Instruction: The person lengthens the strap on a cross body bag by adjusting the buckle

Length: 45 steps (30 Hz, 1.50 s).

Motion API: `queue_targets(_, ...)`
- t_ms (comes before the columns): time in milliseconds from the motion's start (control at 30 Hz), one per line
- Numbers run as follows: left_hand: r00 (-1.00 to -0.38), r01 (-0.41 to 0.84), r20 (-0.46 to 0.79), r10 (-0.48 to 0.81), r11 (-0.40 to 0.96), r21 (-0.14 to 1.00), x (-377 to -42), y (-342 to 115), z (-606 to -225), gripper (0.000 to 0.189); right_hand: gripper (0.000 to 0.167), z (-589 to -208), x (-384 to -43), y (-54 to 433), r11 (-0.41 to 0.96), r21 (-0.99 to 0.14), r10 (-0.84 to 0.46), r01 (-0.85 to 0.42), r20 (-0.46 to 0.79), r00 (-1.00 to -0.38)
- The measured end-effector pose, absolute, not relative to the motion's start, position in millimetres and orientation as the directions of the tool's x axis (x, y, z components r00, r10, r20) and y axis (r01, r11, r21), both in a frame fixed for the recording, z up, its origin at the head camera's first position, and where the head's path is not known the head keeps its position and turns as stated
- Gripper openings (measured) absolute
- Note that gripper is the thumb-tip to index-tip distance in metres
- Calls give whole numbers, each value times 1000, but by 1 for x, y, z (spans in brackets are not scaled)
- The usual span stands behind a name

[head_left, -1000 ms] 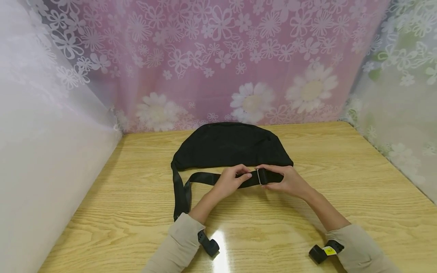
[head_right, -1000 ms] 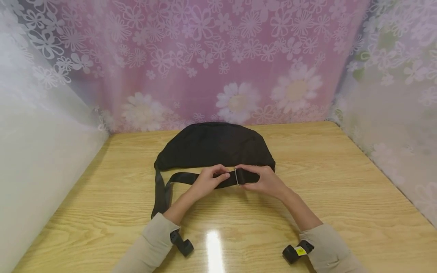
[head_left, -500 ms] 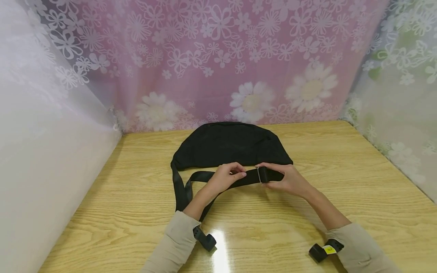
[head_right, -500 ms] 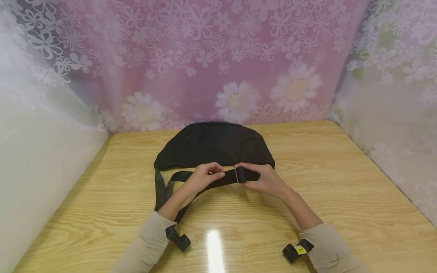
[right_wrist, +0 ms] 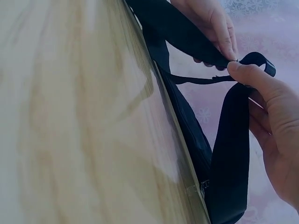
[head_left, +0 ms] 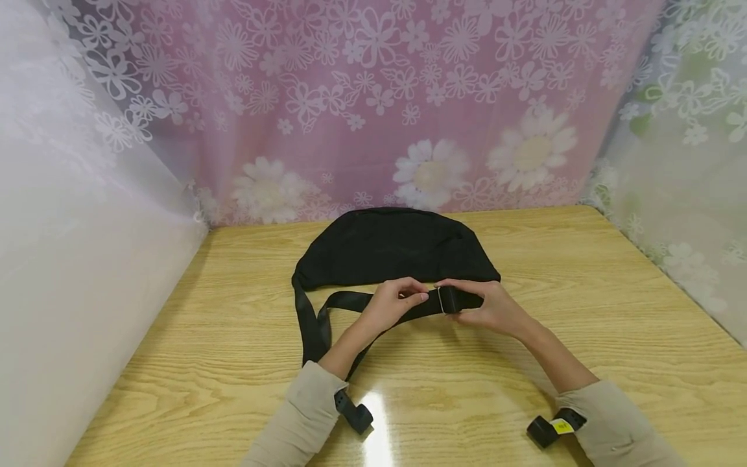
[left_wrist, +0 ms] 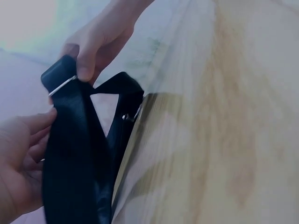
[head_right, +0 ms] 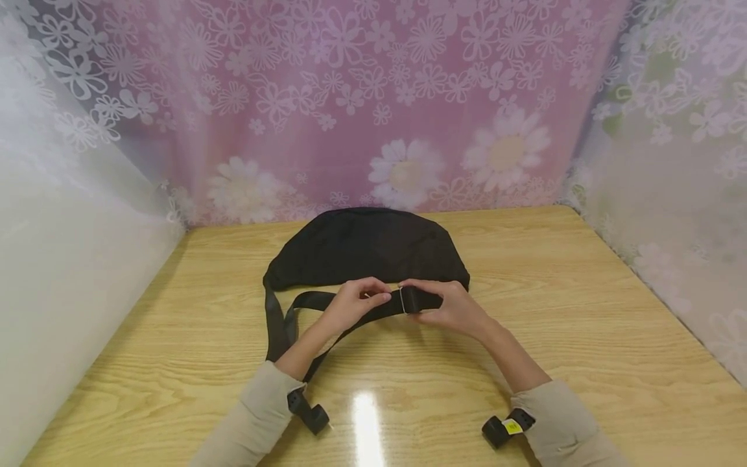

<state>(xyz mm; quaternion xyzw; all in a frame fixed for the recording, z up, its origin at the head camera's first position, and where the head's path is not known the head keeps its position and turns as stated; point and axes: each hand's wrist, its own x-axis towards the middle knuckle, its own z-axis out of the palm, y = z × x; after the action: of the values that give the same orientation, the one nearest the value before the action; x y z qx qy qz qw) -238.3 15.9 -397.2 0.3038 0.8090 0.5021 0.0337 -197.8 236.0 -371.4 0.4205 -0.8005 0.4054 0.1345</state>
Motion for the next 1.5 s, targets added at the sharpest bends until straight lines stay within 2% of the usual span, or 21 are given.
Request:
queue_targets(233,-793,412,147,591,342,845,-246,2,-394,13,51,-371,-198,237,303,-528,-564,-793,571,-596)
queue_targets(700,-802,453,214,558,333,827,-240,11,-391,12,52,-371,-196,238,335,-508,-552,-793,576,-603)
queue_targets(967,-740,413,60,670,381,827,-246,-4,-389,26,51,-370,-197,238,344,-509,-551,-789,571,-609)
queue_targets(1267,-776,425,107,622,391,817,-248,-3,-389,17,50,-368,-195,237,371,-516,-536,-773,560,-631)
queue_targets(1500,-756,416,79,650,383,824,-248,-3,-390,21,51,-369,-196,237,374,-518,-538,-769,554,-635)
